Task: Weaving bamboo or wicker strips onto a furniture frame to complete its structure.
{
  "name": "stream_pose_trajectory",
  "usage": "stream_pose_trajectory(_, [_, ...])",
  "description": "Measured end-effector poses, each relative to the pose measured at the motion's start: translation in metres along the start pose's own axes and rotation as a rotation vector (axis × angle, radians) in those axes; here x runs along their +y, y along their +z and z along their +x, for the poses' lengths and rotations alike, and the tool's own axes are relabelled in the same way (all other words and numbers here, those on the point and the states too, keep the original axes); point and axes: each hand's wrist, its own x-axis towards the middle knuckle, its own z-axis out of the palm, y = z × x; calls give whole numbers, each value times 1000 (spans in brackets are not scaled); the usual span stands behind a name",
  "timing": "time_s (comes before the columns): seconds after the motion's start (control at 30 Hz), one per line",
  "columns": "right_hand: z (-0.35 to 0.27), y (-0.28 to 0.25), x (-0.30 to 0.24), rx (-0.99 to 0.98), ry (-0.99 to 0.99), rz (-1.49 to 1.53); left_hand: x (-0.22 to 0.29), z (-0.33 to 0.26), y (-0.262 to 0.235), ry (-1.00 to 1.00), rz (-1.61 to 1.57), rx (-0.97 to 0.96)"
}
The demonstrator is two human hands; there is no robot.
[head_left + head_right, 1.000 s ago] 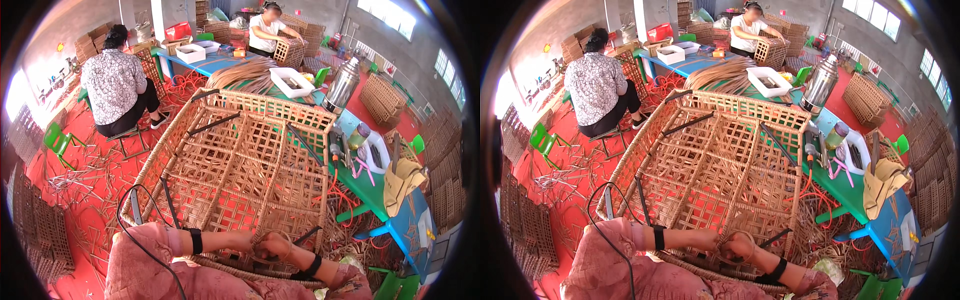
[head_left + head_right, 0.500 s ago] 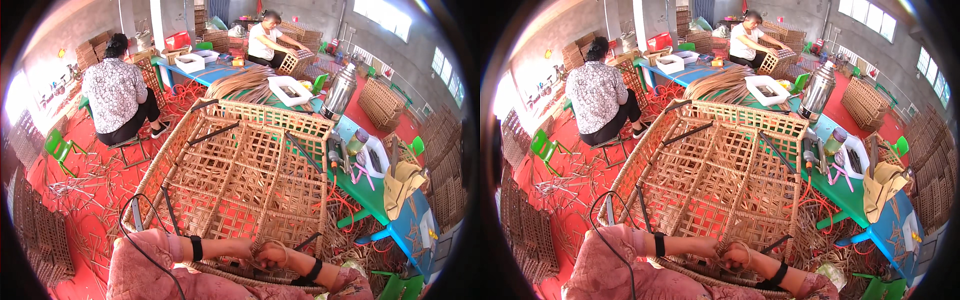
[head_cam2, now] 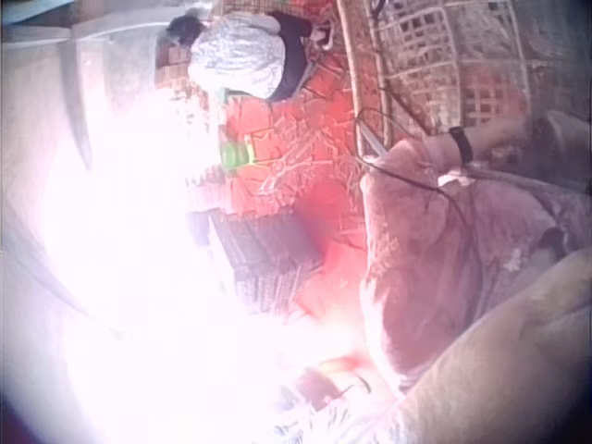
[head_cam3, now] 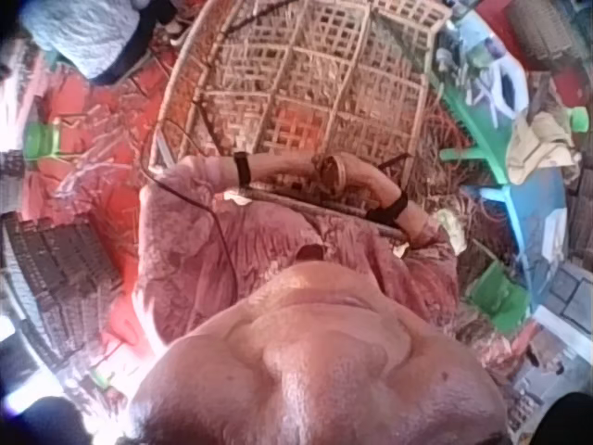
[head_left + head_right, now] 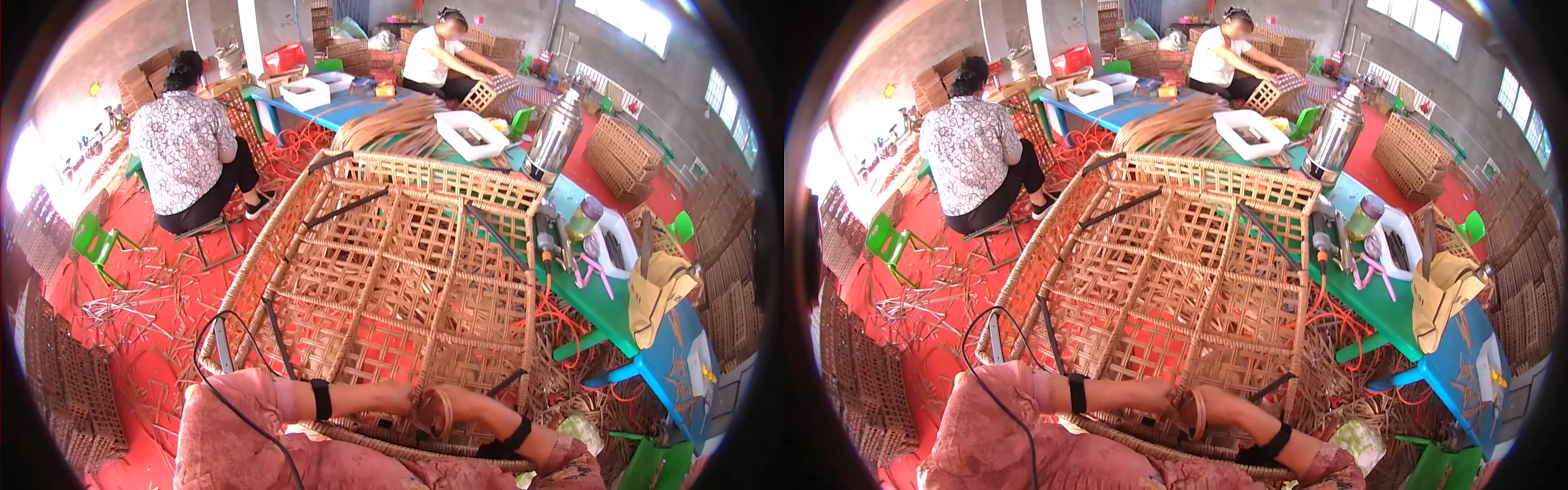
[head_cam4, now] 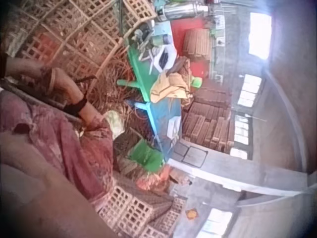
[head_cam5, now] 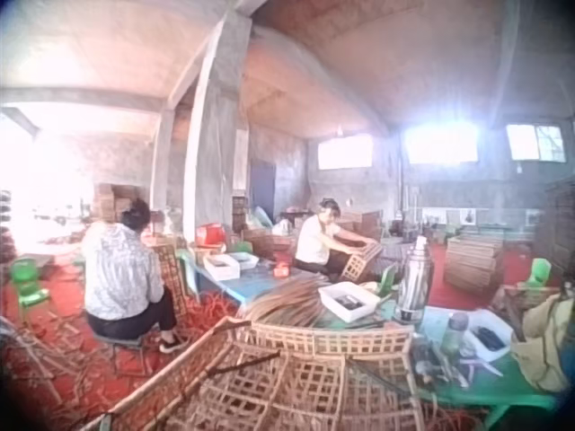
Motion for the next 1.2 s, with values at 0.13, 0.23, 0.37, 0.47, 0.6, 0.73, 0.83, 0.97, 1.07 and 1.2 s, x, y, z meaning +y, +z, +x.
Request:
stream_pose_trajectory(0.13, [-23, -32, -15, 639, 182, -412, -13, 17, 4, 17, -87, 12])
stream_pose_trajectory(0.23, [-28, -65, -66, 1079, 239, -87, -11, 19, 0, -55, -91, -18])
stream_pose_trajectory(0.37, [-19, -69, -105, 842, 41, 534, 3, 4, -18, -94, -159, -1])
stream_pose_trajectory(0.47, [-3, -33, -84, 560, 396, 513, 1, 13, -25, -188, -265, -104])
stream_pose_trajectory(0.6, [13, -12, -63, 328, 603, 2, -7, 13, -15, -188, -165, -70])
stream_pose_trajectory(0.73, [15, -4, -61, 311, 596, 149, -10, 10, -13, -124, -204, -84])
stream_pose_trajectory(0.83, [18, -1, -60, 299, 671, 290, -4, 7, -16, -163, -233, -99])
stream_pose_trajectory(0.97, [19, 7, -53, 355, 605, 186, -5, 9, -19, -205, -232, -136])
stream_pose_trajectory(1.07, [21, 11, -47, 398, 606, 215, -13, 15, -19, -209, -250, -156])
stream_pose_trajectory(1.2, [20, 14, -40, 438, 611, 266, -18, 19, -20, -162, -272, -224])
